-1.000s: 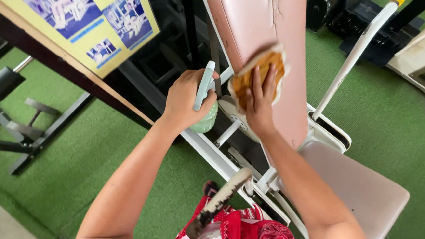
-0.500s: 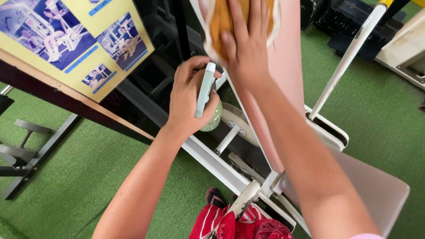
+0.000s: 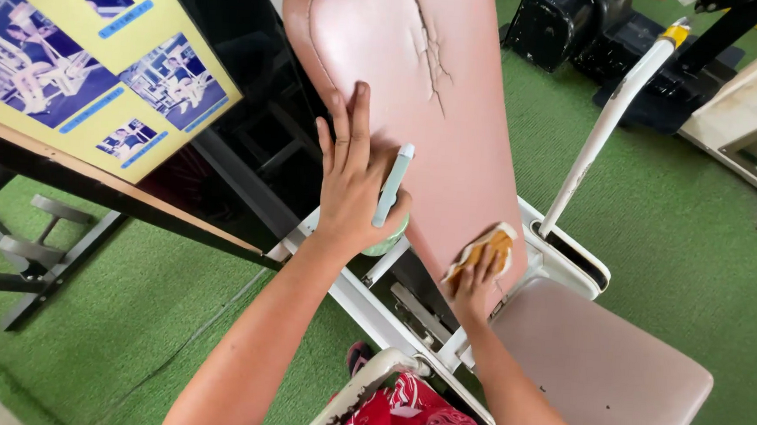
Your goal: Cleaning and wiping down various gym equipment including weight machines, racks, and benches using a spray bottle and cloth.
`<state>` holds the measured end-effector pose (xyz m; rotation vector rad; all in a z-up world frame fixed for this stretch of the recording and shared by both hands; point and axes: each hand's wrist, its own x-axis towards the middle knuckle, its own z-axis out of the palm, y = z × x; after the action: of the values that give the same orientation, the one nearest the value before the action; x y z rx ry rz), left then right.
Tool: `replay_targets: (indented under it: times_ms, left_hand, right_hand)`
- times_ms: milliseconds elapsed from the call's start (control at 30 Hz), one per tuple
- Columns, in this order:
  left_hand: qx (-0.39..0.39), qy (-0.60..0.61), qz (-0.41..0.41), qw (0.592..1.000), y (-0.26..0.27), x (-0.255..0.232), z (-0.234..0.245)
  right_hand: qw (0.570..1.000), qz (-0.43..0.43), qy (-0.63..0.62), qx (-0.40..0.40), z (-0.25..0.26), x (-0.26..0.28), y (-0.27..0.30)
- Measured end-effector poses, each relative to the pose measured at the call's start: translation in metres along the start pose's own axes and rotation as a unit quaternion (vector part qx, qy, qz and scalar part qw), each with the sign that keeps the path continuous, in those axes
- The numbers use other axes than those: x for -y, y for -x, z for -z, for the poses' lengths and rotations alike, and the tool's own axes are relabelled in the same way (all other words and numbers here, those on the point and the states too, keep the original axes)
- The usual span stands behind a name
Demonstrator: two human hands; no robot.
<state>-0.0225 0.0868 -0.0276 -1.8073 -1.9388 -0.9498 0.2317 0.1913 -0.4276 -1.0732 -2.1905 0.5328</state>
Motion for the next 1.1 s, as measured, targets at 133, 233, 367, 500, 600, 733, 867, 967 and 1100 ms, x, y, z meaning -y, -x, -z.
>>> replay_targets:
  times_ms: [133, 233, 367, 500, 600, 733, 867, 967, 1100]
  left_hand:
    - [0.000, -0.001, 0.013, 1.000, -0.002, -0.004, -0.011]
    - [0.000, 0.018, 0.016, 1.000, -0.007, -0.006, -0.012]
    - [0.009, 0.001, 0.026, 1.000, -0.008, -0.014, -0.009]
    - [0.040, -0.009, 0.046, 0.998, -0.007, -0.019, -0.009]
    - [0.026, -0.031, 0.035, 0.999, -0.005, -0.018, -0.016]
    - [0.049, -0.073, 0.056, 0.995, -0.001, -0.019, -0.022]
    - [0.066, -0.071, 0.060, 0.994, 0.000, -0.016, -0.025]
    - [0.048, -0.061, 0.056, 0.995, -0.002, -0.018, -0.027]
    - [0.059, -0.059, 0.050, 0.995, 0.007, -0.018, -0.039]
  right_hand:
    - [0.991, 0.052, 0.078, -0.097, -0.033, -0.045, -0.047]
    - [0.987, 0.075, -0.025, -0.140, 0.008, 0.025, -0.149]
    - [0.978, 0.128, -0.113, -0.120, 0.106, 0.177, -0.282]
    - [0.971, 0.167, -0.092, -0.146, 0.123, 0.233, -0.348]
    - [0.974, 0.146, -0.074, -0.157, 0.128, 0.233, -0.357]
    - [0.970, 0.102, -0.174, -0.138, 0.116, 0.171, -0.325]
    - [0.981, -0.059, -0.170, -0.077, 0.055, 0.029, -0.242]
    - [0.970, -0.151, -0.175, -0.082, 0.023, -0.048, -0.152]
    - [0.961, -0.202, -0.170, -0.088, -0.017, -0.108, -0.057]
